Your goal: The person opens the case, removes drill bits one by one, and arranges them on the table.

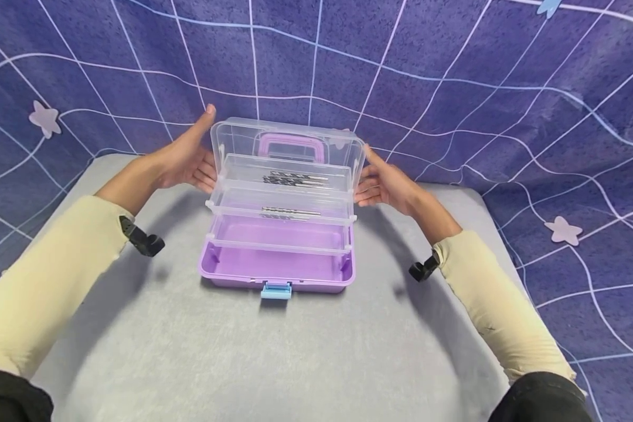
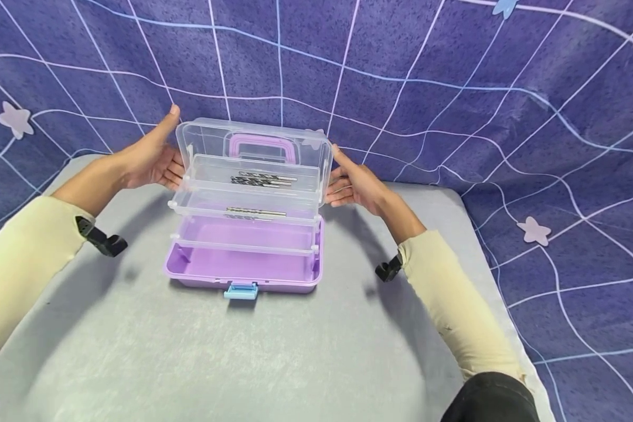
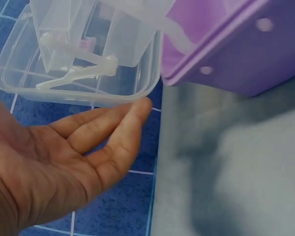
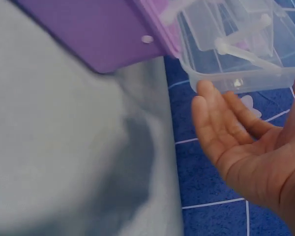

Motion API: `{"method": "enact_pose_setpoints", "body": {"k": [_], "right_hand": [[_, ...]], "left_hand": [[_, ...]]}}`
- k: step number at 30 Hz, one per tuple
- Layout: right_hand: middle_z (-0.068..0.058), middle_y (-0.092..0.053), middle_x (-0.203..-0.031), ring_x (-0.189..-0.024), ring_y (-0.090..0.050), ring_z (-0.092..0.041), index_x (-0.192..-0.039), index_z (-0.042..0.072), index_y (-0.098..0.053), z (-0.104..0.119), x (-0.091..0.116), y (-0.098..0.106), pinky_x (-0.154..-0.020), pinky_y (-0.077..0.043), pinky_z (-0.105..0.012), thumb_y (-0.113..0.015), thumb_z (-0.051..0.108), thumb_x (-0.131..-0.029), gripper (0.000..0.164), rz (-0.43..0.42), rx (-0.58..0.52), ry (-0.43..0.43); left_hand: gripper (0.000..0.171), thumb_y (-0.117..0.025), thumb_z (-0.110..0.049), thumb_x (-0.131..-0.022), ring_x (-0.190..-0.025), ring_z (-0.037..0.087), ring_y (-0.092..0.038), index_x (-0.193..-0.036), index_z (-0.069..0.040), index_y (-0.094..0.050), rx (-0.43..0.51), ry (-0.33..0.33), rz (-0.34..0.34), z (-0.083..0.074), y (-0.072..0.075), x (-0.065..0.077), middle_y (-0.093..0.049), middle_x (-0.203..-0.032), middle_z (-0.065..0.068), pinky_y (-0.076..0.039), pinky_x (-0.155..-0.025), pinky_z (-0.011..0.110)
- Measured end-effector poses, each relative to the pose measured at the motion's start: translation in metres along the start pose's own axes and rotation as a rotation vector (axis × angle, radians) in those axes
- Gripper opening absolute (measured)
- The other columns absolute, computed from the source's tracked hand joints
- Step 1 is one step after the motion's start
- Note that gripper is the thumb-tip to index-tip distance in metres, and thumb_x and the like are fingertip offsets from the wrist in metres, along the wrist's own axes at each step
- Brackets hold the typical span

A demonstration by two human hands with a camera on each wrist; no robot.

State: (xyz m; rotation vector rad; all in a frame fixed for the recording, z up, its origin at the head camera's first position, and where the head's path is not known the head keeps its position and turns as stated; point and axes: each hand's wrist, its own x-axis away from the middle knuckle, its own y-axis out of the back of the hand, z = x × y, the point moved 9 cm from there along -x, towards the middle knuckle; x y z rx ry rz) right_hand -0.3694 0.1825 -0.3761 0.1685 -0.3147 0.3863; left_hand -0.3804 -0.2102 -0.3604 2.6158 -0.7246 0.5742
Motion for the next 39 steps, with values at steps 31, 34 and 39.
{"method": "enact_pose_setpoints", "body": {"k": [31, 34, 39], "right_hand": [[0.001, -0.058, -0.081, -0.07, -0.059, -0.01, -0.094, 0.012, -0.049, -0.001, -0.011, -0.014, -0.064, -0.056, -0.024, -0.044, 0.036, -0.124, 0.038, -0.302, 0.108, 0.357], [0.001, -0.057, -0.08, -0.067, -0.058, -0.01, -0.093, 0.013, -0.05, -0.004, -0.015, -0.014, -0.062, -0.056, -0.023, -0.044, 0.035, -0.124, 0.038, -0.326, 0.137, 0.35], [0.002, -0.059, -0.077, -0.06, -0.058, -0.011, -0.096, 0.012, -0.055, -0.011, -0.022, -0.013, -0.058, -0.055, -0.026, -0.045, 0.035, -0.123, 0.038, -0.356, 0.164, 0.314]], "left_hand": [[0.029, -0.054, -0.039, -0.12, -0.073, 0.008, -0.069, -0.108, -0.015, -0.062, -0.011, -0.251, -0.362, 0.019, 0.011, -0.005, -0.067, -0.091, -0.006, -0.065, -0.068, 0.027], [0.023, -0.053, -0.028, -0.121, -0.069, 0.008, -0.07, -0.117, -0.007, -0.061, -0.004, -0.245, -0.353, 0.021, 0.009, -0.008, -0.066, -0.093, -0.005, -0.066, -0.067, 0.027], [0.027, -0.05, -0.02, -0.121, -0.067, 0.009, -0.071, -0.132, 0.004, -0.056, -0.013, -0.214, -0.33, 0.027, 0.005, -0.013, -0.067, -0.094, -0.005, -0.066, -0.068, 0.026]]}}
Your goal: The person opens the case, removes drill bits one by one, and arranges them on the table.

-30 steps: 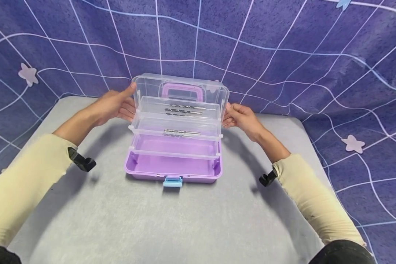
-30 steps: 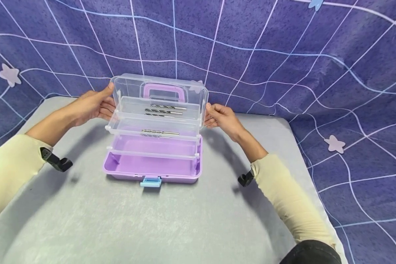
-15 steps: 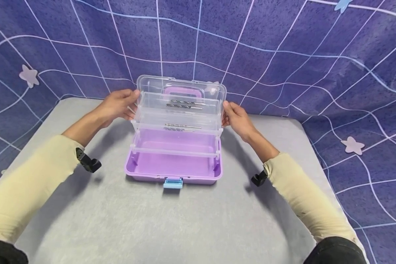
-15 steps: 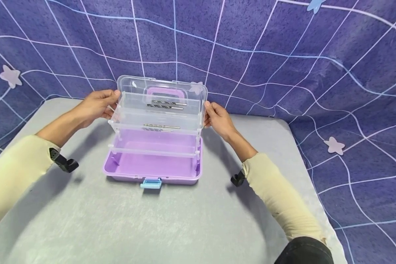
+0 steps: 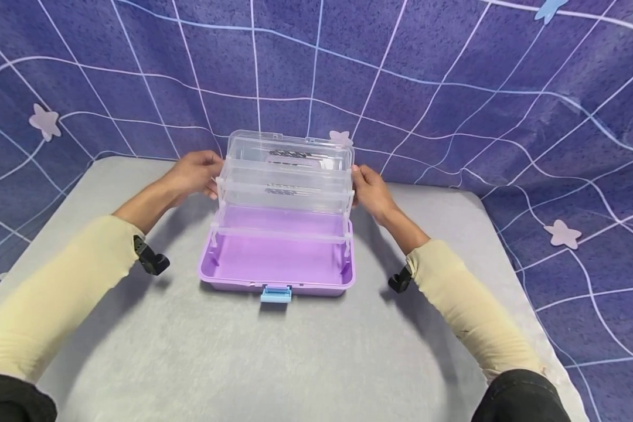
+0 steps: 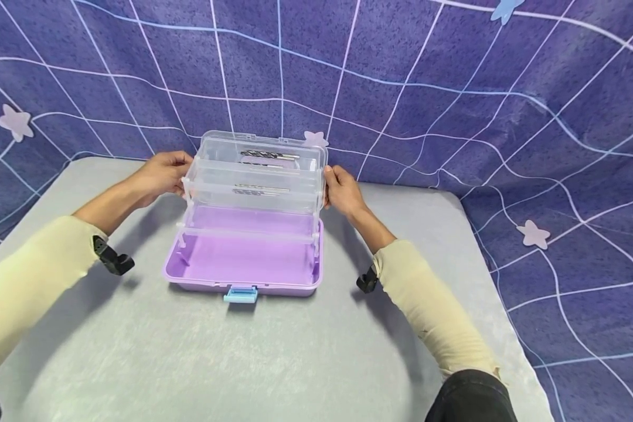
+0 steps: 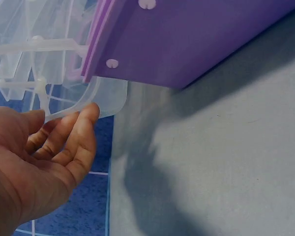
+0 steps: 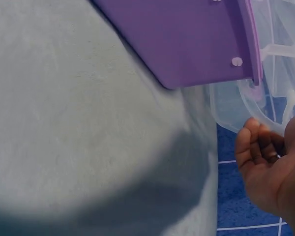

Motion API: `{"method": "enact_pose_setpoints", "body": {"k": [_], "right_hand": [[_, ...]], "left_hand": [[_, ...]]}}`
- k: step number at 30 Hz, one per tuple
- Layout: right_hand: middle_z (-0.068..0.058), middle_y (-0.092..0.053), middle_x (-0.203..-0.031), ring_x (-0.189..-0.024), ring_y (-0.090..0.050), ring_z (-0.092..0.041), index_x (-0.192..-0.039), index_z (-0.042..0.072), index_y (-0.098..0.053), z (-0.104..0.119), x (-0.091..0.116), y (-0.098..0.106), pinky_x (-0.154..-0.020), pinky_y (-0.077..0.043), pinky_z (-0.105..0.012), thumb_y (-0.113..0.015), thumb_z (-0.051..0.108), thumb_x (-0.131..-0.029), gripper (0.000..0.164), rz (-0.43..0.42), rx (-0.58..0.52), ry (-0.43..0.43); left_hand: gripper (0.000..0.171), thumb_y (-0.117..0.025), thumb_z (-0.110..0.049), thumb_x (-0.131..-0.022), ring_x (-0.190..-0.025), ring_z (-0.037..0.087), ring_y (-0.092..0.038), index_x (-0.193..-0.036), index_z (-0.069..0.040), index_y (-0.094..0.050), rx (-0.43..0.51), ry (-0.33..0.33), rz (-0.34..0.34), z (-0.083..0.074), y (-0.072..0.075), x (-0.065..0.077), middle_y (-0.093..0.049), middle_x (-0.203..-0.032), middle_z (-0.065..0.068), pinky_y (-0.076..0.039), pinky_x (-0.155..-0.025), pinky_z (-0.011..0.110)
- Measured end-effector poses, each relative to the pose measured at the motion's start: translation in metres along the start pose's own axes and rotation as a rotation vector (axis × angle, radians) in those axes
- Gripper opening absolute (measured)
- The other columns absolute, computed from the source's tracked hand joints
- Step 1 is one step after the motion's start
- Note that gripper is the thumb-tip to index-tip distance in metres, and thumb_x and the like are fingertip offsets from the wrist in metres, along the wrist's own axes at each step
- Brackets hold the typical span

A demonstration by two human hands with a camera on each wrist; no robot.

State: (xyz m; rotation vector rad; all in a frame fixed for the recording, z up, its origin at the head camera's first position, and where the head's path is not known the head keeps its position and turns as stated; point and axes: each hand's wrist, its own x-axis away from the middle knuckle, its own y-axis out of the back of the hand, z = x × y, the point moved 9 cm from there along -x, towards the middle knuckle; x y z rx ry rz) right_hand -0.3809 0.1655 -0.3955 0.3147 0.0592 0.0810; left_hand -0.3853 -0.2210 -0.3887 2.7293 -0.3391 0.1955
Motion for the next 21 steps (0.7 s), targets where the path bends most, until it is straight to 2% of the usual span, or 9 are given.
{"method": "enact_pose_setpoints", "body": {"k": [4, 11, 14, 21], "right_hand": [[0.003, -0.059, -0.07, -0.056, -0.058, -0.013, -0.096, 0.01, -0.056, -0.007, -0.002, -0.003, -0.057, -0.056, -0.029, -0.044, 0.035, -0.123, 0.039, -0.002, 0.037, -0.032], [0.003, -0.056, -0.066, -0.053, -0.055, -0.011, -0.098, 0.006, -0.058, -0.017, -0.004, -0.008, -0.053, -0.053, -0.024, -0.044, 0.033, -0.124, 0.04, 0.005, 0.047, -0.091], [0.003, -0.056, -0.065, -0.052, -0.054, -0.01, -0.1, 0.005, -0.06, -0.022, -0.004, -0.009, -0.052, -0.052, -0.023, -0.043, 0.032, -0.124, 0.04, 0.004, 0.063, -0.11], [0.004, -0.055, -0.062, -0.05, -0.054, -0.008, -0.099, 0.003, -0.059, -0.03, -0.004, -0.011, -0.052, -0.051, -0.024, -0.041, 0.031, -0.124, 0.041, 0.011, 0.086, -0.129]], "left_hand": [[0.031, -0.047, -0.015, -0.121, -0.067, 0.009, -0.072, -0.139, 0.01, -0.054, -0.017, 0.019, 0.014, 0.005, -0.002, -0.001, -0.069, -0.09, -0.002, -0.065, -0.067, 0.025], [0.04, -0.05, -0.004, -0.117, -0.07, 0.009, -0.071, -0.149, 0.02, -0.048, -0.021, 0.047, 0.037, 0.014, -0.006, -0.004, -0.07, -0.09, 0.001, -0.064, -0.068, 0.023], [0.041, -0.051, -0.005, -0.117, -0.07, 0.009, -0.07, -0.149, 0.021, -0.048, -0.028, 0.06, 0.047, 0.018, -0.008, -0.005, -0.069, -0.089, 0.001, -0.064, -0.068, 0.023], [0.041, -0.046, -0.004, -0.118, -0.067, 0.007, -0.07, -0.148, 0.024, -0.045, -0.026, 0.043, 0.082, 0.02, -0.013, -0.003, -0.069, -0.084, 0.001, -0.063, -0.065, 0.023]]}}
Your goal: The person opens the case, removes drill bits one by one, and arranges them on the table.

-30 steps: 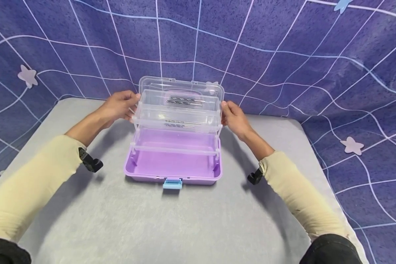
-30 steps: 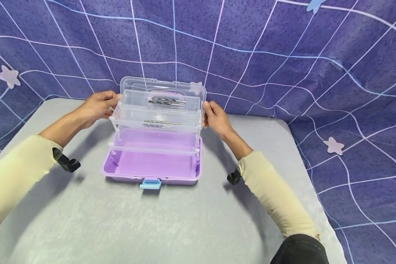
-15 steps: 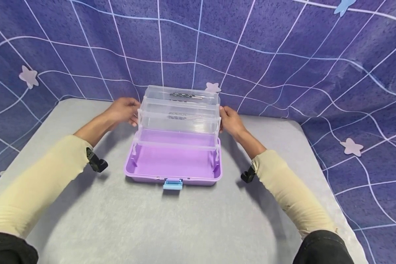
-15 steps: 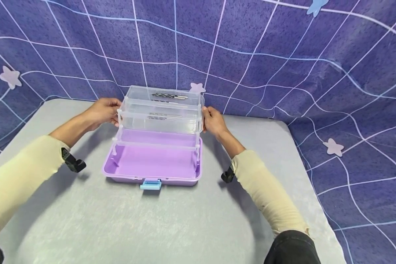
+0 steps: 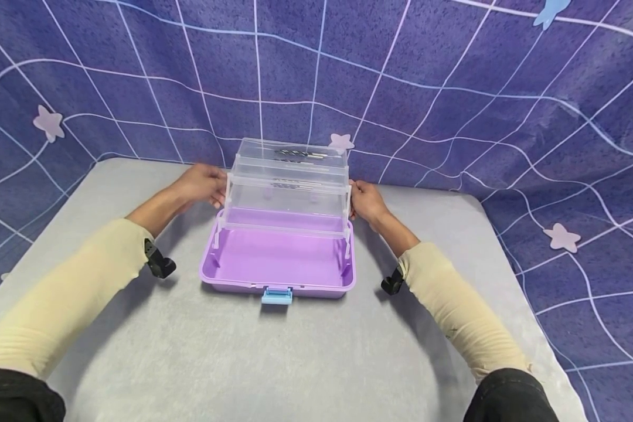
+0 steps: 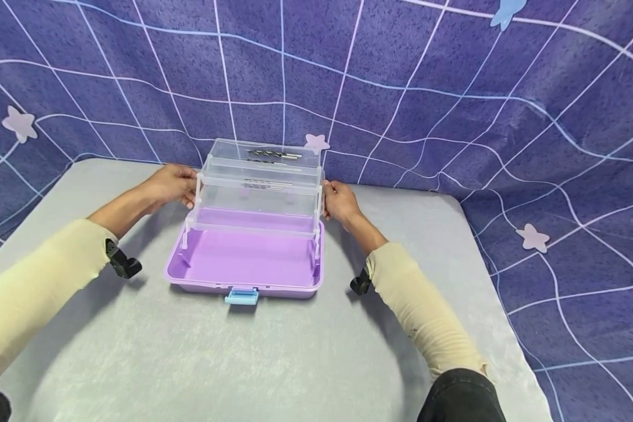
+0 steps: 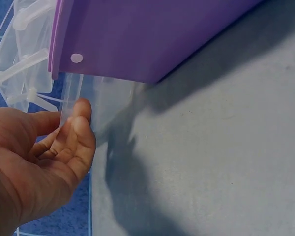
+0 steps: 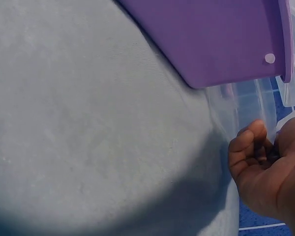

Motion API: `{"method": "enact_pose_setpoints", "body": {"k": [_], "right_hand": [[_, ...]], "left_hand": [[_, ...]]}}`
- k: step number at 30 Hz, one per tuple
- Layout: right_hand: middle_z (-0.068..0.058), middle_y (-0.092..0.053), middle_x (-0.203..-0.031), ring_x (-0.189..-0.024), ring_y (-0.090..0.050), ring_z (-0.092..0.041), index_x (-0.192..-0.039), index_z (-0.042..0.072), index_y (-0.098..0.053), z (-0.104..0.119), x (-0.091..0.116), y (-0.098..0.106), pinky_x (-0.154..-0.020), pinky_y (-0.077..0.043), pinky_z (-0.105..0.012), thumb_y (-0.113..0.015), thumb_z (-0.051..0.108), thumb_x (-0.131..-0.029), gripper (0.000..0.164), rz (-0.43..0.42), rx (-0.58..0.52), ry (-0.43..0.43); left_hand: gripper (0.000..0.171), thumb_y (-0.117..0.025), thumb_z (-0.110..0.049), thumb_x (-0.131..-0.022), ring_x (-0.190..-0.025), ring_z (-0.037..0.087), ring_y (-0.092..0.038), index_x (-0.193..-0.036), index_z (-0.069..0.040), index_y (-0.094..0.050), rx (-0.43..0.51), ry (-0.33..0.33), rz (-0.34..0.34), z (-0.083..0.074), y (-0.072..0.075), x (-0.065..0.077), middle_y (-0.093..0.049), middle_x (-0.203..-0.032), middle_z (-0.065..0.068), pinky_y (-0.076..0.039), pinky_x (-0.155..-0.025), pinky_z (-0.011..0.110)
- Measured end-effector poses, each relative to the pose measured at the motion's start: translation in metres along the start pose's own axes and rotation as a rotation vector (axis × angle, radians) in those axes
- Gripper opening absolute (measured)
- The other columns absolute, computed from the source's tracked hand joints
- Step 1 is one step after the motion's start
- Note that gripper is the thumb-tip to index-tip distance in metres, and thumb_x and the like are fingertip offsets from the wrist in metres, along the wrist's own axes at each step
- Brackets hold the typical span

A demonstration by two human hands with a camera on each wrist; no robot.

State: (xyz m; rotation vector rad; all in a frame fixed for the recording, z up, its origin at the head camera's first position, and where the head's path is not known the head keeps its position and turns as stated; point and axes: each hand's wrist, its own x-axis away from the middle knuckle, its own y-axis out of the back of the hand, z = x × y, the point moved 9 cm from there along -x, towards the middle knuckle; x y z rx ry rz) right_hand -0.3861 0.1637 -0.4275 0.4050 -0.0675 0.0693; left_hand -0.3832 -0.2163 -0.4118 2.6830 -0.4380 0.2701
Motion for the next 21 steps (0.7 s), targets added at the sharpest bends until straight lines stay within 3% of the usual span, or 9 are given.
{"method": "enact_pose_setpoints", "body": {"k": [7, 21], "right_hand": [[0.002, -0.053, -0.064, -0.052, -0.054, -0.009, -0.1, 0.004, -0.059, 0.002, 0.0019, -0.0016, -0.051, -0.05, -0.022, -0.041, 0.032, -0.124, 0.041, 0.03, -0.038, -0.028], [0.001, -0.057, -0.073, -0.056, -0.057, -0.009, -0.103, 0.004, -0.06, -0.005, 0.0031, -0.0003, -0.054, -0.051, -0.02, -0.045, 0.029, -0.123, 0.036, 0.085, -0.054, -0.091]], "left_hand": [[0.037, -0.047, -0.006, -0.119, -0.068, 0.009, -0.069, -0.145, 0.02, -0.048, 0.001, 0.012, 0.001, 0.0002, -0.0007, 0.0007, -0.068, -0.086, 0.001, -0.062, -0.065, 0.022], [0.052, -0.047, -0.009, -0.119, -0.071, 0.01, -0.072, -0.158, 0.023, -0.037, -0.05, -0.001, 0.026, 0.0023, 0.0003, 0.007, -0.07, -0.093, 0.004, -0.065, -0.07, 0.026]]}}
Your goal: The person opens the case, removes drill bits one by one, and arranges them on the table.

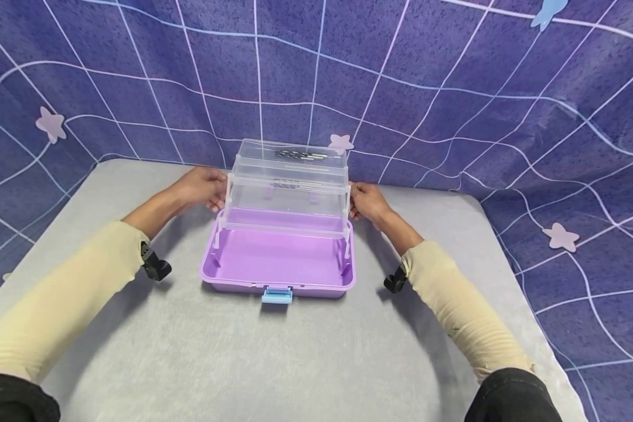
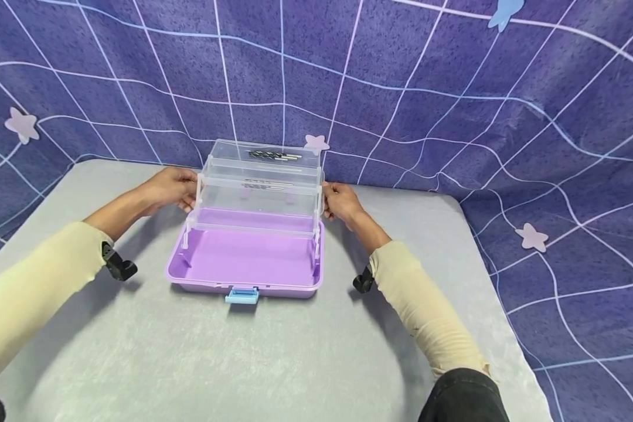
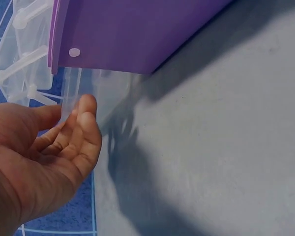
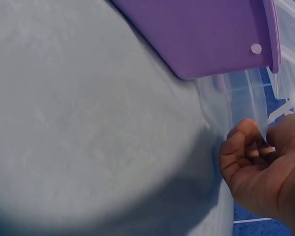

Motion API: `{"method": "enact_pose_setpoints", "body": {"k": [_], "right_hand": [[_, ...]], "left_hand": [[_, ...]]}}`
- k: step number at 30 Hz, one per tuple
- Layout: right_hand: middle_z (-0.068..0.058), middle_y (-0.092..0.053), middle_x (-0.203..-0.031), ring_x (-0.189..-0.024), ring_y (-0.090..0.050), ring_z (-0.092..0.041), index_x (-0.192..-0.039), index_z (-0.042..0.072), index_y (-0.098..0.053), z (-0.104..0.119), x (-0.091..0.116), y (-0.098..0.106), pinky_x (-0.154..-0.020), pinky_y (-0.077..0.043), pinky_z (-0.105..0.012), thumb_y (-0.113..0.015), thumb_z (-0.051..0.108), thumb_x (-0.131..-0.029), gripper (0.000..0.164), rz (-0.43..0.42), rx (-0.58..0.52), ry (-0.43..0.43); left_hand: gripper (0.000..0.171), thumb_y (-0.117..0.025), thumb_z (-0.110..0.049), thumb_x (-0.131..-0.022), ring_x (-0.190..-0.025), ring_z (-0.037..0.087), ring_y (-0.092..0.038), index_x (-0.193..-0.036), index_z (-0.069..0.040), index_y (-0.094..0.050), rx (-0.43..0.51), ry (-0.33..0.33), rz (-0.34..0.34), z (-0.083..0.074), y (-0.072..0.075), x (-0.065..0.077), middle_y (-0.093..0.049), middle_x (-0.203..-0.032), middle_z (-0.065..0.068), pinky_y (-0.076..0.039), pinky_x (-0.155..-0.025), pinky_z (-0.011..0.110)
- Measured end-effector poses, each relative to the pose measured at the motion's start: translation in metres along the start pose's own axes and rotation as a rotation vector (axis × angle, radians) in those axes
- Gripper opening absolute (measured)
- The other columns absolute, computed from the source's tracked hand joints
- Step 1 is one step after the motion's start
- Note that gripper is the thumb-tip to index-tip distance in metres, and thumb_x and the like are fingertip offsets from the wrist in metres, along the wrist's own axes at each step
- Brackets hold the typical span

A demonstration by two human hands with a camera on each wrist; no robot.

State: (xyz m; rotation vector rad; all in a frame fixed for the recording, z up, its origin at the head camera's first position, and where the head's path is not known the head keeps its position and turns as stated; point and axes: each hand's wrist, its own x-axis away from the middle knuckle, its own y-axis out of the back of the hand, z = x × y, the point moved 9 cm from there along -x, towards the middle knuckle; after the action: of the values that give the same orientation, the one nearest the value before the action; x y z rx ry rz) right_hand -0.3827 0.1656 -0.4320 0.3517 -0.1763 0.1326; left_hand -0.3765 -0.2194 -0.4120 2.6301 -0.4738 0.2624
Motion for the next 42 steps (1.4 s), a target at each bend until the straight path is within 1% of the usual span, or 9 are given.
{"method": "enact_pose_setpoints", "body": {"k": [6, 10, 13, 19, 24, 29, 32, 39, 42], "right_hand": [[0.0, -0.058, -0.074, -0.059, -0.057, -0.01, -0.1, 0.006, -0.058, -0.002, 0.003, 0.008, -0.056, -0.051, -0.021, -0.051, 0.021, -0.12, 0.026, 0.023, 0.007, 0.013], [0.0, -0.06, -0.075, -0.06, -0.058, -0.011, -0.105, 0.004, -0.059, -0.003, 0.007, 0.015, -0.057, -0.051, -0.021, -0.057, 0.021, -0.119, 0.022, 0.029, 0.014, 0.026], [-0.002, -0.064, -0.079, -0.063, -0.059, -0.011, -0.109, 0.005, -0.062, -0.001, 0.009, 0.022, -0.058, -0.052, -0.022, -0.061, 0.021, -0.117, 0.019, 0.023, 0.021, 0.043], [0.001, -0.068, -0.083, -0.067, -0.06, -0.01, -0.114, 0.006, -0.066, 0.017, 0.012, 0.041, -0.061, -0.053, -0.024, -0.067, 0.028, -0.115, 0.022, -0.016, 0.057, 0.113], [0.009, -0.064, -0.078, -0.067, -0.058, -0.008, -0.117, 0.005, -0.068, 0.034, 0.015, 0.053, -0.061, -0.052, -0.024, -0.07, 0.031, -0.113, 0.026, -0.04, 0.063, 0.169], [0.01, -0.061, -0.075, -0.068, -0.058, -0.01, -0.117, 0.007, -0.07, 0.047, 0.018, 0.06, -0.062, -0.052, -0.025, -0.073, 0.032, -0.112, 0.026, -0.055, 0.068, 0.2], [0.008, -0.061, -0.077, -0.067, -0.057, -0.01, -0.116, 0.009, -0.072, 0.054, 0.018, 0.061, -0.06, -0.05, -0.024, -0.076, 0.029, -0.11, 0.021, -0.057, 0.037, 0.217], [0.01, -0.063, -0.081, -0.063, -0.054, -0.007, -0.113, 0.009, -0.077, 0.072, 0.015, 0.058, -0.057, -0.045, -0.022, -0.08, 0.021, -0.106, 0.015, -0.059, -0.004, 0.269], [0.011, -0.065, -0.084, -0.065, -0.054, -0.007, -0.115, 0.008, -0.078, 0.08, 0.013, 0.056, -0.059, -0.044, -0.021, -0.08, 0.021, -0.106, 0.016, -0.056, 0.0, 0.276]], "left_hand": [[0.052, -0.049, -0.014, -0.12, -0.079, 0.01, -0.075, -0.159, 0.02, -0.041, -0.043, -0.024, 0.027, -0.002, -0.002, 0.009, -0.078, -0.103, 0.008, -0.068, -0.077, 0.029], [0.053, -0.047, -0.02, -0.121, -0.085, 0.01, -0.075, -0.158, 0.018, -0.042, -0.097, -0.024, 0.019, -0.006, -0.001, 0.018, -0.079, -0.116, 0.023, -0.068, -0.082, 0.03], [0.06, -0.044, -0.029, -0.123, -0.092, 0.012, -0.075, -0.162, 0.016, -0.04, -0.13, -0.018, 0.005, -0.007, -0.002, 0.026, -0.072, -0.132, 0.034, -0.066, -0.083, 0.031], [0.082, -0.029, -0.057, -0.121, -0.123, 0.033, -0.07, -0.173, 0.006, -0.024, -0.116, 0.02, 0.006, -0.006, -0.008, 0.045, -0.055, -0.156, 0.039, -0.062, -0.09, 0.031], [0.09, -0.025, -0.068, -0.117, -0.134, 0.042, -0.061, -0.179, -0.003, -0.014, -0.106, 0.005, 0.009, -0.01, -0.018, 0.064, -0.048, -0.162, 0.037, -0.058, -0.099, 0.034], [0.089, -0.035, -0.068, -0.116, -0.14, 0.045, -0.06, -0.183, -0.016, -0.007, -0.182, -0.036, 0.013, -0.01, -0.03, 0.086, -0.047, -0.168, 0.031, -0.05, -0.118, 0.06], [0.092, -0.045, -0.065, -0.115, -0.145, 0.048, -0.059, -0.183, -0.021, -0.003, -0.221, -0.051, 0.008, -0.005, -0.035, 0.098, -0.046, -0.169, 0.029, -0.044, -0.123, 0.071], [0.108, -0.068, -0.055, -0.109, -0.15, 0.052, -0.056, -0.183, -0.014, 0.001, -0.255, -0.061, -0.007, 0.011, -0.046, 0.116, -0.045, -0.169, 0.032, -0.048, -0.12, 0.073], [0.117, -0.075, -0.052, -0.105, -0.15, 0.052, -0.056, -0.183, -0.016, 0.005, -0.231, -0.06, 0.005, 0.013, -0.055, 0.12, -0.044, -0.169, 0.033, -0.048, -0.121, 0.074]]}}
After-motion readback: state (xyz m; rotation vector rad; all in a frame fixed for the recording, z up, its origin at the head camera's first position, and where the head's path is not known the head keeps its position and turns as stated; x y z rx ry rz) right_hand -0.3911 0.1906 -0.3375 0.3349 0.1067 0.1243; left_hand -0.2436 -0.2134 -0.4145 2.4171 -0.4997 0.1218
